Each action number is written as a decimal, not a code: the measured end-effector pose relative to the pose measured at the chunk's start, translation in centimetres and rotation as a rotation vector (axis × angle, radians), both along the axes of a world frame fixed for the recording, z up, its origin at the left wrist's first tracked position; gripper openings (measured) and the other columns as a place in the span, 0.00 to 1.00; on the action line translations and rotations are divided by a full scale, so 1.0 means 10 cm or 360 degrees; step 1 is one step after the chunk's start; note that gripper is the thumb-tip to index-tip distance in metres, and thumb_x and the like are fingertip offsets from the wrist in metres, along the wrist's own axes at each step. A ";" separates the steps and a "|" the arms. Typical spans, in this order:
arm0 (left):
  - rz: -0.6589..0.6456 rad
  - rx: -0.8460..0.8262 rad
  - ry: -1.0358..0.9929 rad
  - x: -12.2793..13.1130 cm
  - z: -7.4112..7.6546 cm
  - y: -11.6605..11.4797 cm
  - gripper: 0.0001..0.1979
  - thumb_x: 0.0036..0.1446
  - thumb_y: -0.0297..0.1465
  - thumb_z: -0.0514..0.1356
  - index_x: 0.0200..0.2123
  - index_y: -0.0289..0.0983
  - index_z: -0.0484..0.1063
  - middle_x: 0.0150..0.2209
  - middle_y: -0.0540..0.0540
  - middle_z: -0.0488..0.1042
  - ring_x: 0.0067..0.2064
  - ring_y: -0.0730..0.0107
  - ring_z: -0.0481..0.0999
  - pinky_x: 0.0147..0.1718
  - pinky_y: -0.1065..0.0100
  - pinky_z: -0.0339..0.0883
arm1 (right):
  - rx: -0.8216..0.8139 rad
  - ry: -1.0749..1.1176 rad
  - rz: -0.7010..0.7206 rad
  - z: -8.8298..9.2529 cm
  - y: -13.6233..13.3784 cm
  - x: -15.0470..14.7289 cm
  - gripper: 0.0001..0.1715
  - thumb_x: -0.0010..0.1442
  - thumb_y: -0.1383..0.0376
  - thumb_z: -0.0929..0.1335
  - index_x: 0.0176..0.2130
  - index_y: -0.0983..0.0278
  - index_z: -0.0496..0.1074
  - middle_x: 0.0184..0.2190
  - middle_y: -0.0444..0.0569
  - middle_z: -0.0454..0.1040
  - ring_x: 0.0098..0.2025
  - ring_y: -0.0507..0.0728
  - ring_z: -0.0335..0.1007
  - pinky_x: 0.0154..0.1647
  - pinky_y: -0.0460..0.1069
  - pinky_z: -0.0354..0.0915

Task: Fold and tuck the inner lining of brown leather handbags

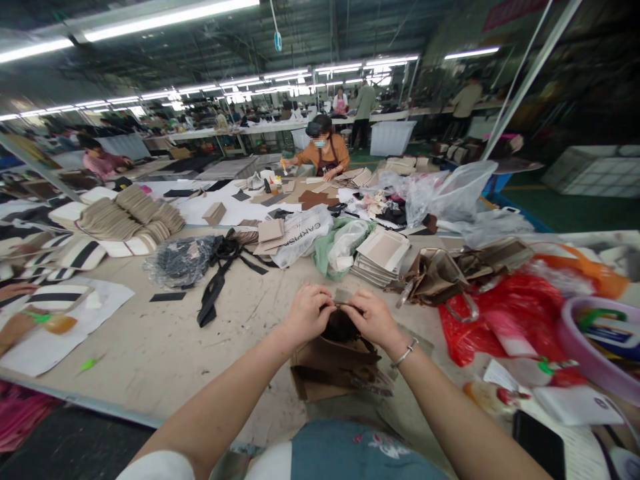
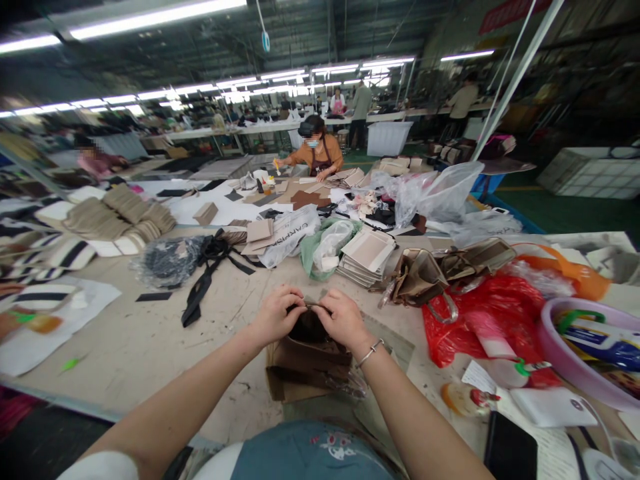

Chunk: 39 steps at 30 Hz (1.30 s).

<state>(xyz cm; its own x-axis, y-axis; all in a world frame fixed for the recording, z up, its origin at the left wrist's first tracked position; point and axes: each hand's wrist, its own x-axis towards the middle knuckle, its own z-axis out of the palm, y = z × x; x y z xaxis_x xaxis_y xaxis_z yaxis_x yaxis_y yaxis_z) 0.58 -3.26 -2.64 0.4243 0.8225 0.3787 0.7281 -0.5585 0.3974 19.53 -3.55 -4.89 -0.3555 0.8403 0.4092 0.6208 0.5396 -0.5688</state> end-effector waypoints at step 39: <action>0.0280 -0.0102 0.0171 0.03 -0.04 -0.03 0.09 0.56 0.32 0.55 0.26 0.36 0.70 0.27 0.46 0.72 0.32 0.67 0.71 0.31 0.68 0.63 | -0.0154 0.0178 0.0118 0.04 0.12 -0.05 0.10 0.59 0.62 0.65 0.31 0.60 0.76 0.27 0.46 0.68 0.33 0.54 0.66 0.35 0.49 0.63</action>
<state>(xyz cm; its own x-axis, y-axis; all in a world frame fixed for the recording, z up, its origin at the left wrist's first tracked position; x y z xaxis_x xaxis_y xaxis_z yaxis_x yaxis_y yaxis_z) 0.87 -3.53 -2.99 0.3073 0.9085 0.2832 0.8523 -0.3952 0.3428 19.04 -2.33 -4.53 -0.3748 0.8508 0.3683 0.5111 0.5211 -0.6835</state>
